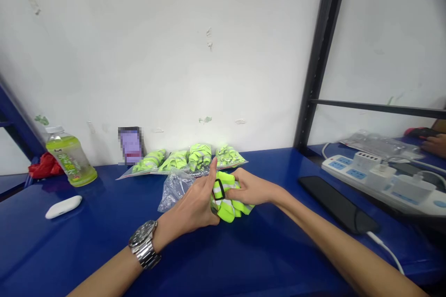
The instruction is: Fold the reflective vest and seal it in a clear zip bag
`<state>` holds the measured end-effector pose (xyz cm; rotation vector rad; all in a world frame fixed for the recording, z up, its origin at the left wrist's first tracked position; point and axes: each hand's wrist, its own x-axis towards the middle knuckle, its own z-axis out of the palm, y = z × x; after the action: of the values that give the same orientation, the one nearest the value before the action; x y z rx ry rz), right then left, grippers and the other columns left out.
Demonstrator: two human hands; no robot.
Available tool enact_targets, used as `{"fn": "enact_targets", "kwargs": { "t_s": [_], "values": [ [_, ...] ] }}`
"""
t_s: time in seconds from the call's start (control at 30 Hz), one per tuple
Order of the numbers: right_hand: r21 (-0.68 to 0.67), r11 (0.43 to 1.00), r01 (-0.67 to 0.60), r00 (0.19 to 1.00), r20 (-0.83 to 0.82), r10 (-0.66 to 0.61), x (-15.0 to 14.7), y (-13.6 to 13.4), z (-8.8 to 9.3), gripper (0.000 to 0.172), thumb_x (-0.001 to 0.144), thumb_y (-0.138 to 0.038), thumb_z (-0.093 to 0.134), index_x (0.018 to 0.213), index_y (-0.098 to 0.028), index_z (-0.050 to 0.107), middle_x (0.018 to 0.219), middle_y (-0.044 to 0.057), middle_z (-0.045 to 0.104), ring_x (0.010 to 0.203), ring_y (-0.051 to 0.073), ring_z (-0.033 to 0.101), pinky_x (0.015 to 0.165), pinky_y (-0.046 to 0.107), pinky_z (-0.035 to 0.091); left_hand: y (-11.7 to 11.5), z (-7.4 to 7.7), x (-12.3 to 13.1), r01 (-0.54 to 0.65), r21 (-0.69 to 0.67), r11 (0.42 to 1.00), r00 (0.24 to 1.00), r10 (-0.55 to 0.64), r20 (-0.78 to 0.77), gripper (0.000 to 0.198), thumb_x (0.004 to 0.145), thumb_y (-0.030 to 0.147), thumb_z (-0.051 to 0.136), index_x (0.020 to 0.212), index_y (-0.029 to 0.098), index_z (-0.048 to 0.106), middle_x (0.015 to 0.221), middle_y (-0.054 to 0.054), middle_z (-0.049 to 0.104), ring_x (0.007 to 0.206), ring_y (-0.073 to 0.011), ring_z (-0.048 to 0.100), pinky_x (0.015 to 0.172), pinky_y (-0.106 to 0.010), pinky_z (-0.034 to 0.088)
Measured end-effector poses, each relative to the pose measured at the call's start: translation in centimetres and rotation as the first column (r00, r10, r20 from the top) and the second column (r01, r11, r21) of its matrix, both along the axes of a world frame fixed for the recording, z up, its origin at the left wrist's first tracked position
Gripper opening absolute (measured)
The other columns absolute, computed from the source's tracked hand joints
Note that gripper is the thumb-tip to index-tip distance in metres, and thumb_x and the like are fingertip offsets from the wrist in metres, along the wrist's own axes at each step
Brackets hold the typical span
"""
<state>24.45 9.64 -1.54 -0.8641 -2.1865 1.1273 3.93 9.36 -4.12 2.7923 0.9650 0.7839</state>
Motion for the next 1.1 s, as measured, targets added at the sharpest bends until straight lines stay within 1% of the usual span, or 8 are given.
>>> {"fn": "enact_targets", "kwargs": {
  "t_s": [0.17,0.3,0.43,0.53,0.67,0.8,0.9,1.1],
  "values": [
    [0.096,0.989,0.113,0.992,-0.058,-0.108,0.0,0.4,-1.0,0.004,0.072,-0.015,0.061,0.075,-0.014,0.063,0.071,-0.001,0.063,0.064,0.013,0.056,0.057,0.022,0.044,0.2,0.2,0.1,0.052,-0.030,0.998,0.999,-0.052,0.008,0.126,0.058,0.010,0.067,0.146,0.019,-0.022,0.113,-0.014,0.054,0.089,-0.0241,0.056,0.073,-0.037,0.050],
    [-0.010,0.970,0.241,0.965,-0.103,-0.241,-0.3,0.6,-2.2,0.012,0.072,-0.020,0.066,0.080,-0.013,0.068,0.078,0.004,0.070,0.067,0.017,0.062,0.059,0.025,0.048,0.8,0.4,-0.6,0.110,-0.029,0.994,0.994,-0.110,-0.003,0.120,0.063,0.014,0.069,0.149,0.019,-0.014,0.107,-0.012,0.059,0.084,-0.0223,0.059,0.070,-0.033,0.050],
    [-0.178,0.972,0.155,0.957,-0.216,-0.192,-0.5,0.6,-2.6,0.021,0.069,-0.022,0.072,0.088,-0.013,0.071,0.084,0.005,0.072,0.071,0.018,0.066,0.063,0.027,0.052,0.9,0.1,-1.3,0.128,0.013,0.992,0.992,-0.128,-0.016,0.120,0.067,0.028,0.074,0.149,0.019,-0.014,0.102,-0.009,0.063,0.083,-0.0226,0.061,0.071,-0.032,0.050],
    [-0.315,0.946,0.080,0.929,-0.319,-0.185,-0.5,0.4,-2.4,0.026,0.065,-0.022,0.077,0.089,-0.014,0.071,0.086,0.004,0.072,0.073,0.017,0.066,0.067,0.028,0.054,0.6,0.0,-1.3,0.104,0.061,0.993,0.994,-0.102,-0.043,0.125,0.068,0.042,0.075,0.148,0.018,-0.018,0.113,-0.013,0.061,0.094,-0.0268,0.061,0.076,-0.036,0.051],
    [-0.427,0.903,0.044,0.896,-0.383,-0.225,-0.5,0.2,-2.0,0.033,0.060,-0.019,0.081,0.091,-0.015,0.070,0.089,0.004,0.072,0.077,0.018,0.067,0.072,0.031,0.054,-0.1,1.2,-1.2,0.071,0.076,0.995,0.985,-0.058,-0.160,0.133,0.065,0.048,0.078,0.146,0.013,-0.021,0.124,-0.020,0.056,0.105,-0.0320,0.058,0.082,-0.041,0.050],
    [-0.479,0.876,0.051,0.876,-0.400,-0.270,-0.8,0.1,-1.9,0.031,0.057,-0.017,0.082,0.086,-0.015,0.070,0.084,0.002,0.072,0.076,0.017,0.067,0.072,0.030,0.054,-0.8,2.7,-1.5,0.060,0.126,0.990,0.959,-0.022,-0.284,0.122,0.069,0.024,0.072,0.146,0.012,-0.022,0.126,-0.021,0.054,0.109,-0.0320,0.056,0.087,-0.041,0.048],
    [-0.493,0.865,0.090,0.865,-0.392,-0.314,-1.1,0.0,-1.9,0.029,0.058,-0.018,0.082,0.083,-0.014,0.069,0.080,0.002,0.070,0.073,0.017,0.067,0.070,0.029,0.053,-0.8,2.6,-1.7,0.065,0.180,0.981,0.946,-0.004,-0.324,0.119,0.066,0.011,0.066,0.146,0.016,-0.021,0.134,-0.023,0.047,0.115,-0.0332,0.052,0.086,-0.041,0.048],
    [-0.430,0.897,0.096,0.896,-0.355,-0.266,-1.5,-0.9,-2.1,0.028,0.062,-0.023,0.081,0.084,-0.014,0.068,0.079,0.002,0.068,0.072,0.016,0.064,0.068,0.029,0.051,-0.5,1.1,-1.8,0.115,0.175,0.978,0.973,-0.075,-0.219,0.125,0.067,0.030,0.075,0.147,0.017,-0.020,0.129,-0.024,0.048,0.104,-0.0345,0.058,0.076,-0.043,0.053]
  ]
}}
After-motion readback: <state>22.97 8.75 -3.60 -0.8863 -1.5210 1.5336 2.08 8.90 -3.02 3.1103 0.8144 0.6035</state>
